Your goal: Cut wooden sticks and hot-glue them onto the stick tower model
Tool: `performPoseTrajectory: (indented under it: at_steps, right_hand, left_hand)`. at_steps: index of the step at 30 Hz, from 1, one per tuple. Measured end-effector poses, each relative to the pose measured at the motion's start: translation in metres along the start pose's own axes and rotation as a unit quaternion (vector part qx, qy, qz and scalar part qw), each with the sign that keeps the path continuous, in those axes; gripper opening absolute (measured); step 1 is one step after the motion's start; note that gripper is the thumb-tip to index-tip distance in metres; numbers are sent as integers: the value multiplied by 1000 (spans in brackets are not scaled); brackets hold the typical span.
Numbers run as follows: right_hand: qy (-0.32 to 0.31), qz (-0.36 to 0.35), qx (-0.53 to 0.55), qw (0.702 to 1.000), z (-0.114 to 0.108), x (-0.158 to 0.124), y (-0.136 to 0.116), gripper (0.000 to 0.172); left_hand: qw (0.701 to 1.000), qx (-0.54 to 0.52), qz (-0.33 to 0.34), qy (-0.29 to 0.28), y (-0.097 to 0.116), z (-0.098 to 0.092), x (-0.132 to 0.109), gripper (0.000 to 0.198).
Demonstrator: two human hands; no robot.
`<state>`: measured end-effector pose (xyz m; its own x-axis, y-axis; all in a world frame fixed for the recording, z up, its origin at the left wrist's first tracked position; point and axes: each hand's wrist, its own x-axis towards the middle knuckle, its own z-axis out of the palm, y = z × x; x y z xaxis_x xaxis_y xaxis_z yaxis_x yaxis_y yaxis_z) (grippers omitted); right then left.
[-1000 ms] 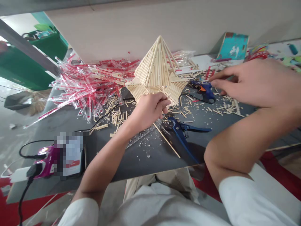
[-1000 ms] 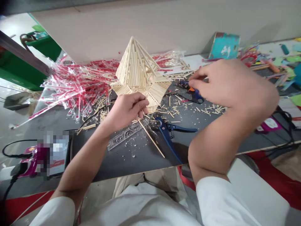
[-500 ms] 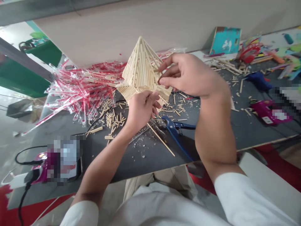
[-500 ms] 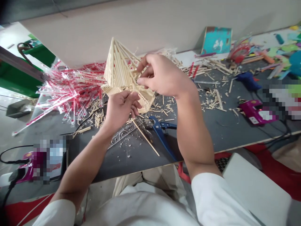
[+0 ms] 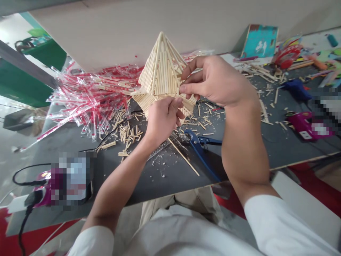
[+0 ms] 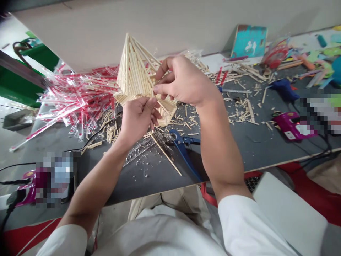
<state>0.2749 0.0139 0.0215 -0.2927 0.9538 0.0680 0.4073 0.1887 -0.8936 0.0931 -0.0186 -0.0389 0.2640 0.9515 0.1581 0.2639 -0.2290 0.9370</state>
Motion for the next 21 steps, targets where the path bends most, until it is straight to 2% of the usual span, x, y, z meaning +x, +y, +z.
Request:
performPoseTrajectory:
  at_steps: [6, 14, 21]
  right_hand:
    - [9, 14, 21, 1000, 3, 1, -2, 31]
    - [10, -5, 55, 998, 6, -1, -6, 29]
    - [12, -9, 67, 998, 5, -1, -5, 29]
  left_hand:
    - [1000, -17, -6, -18, -1, 1, 2, 40]
    - [999, -30, -6, -29, 0, 2, 1, 37]
    - [992, -107, -44, -57, 5, 4, 2, 24]
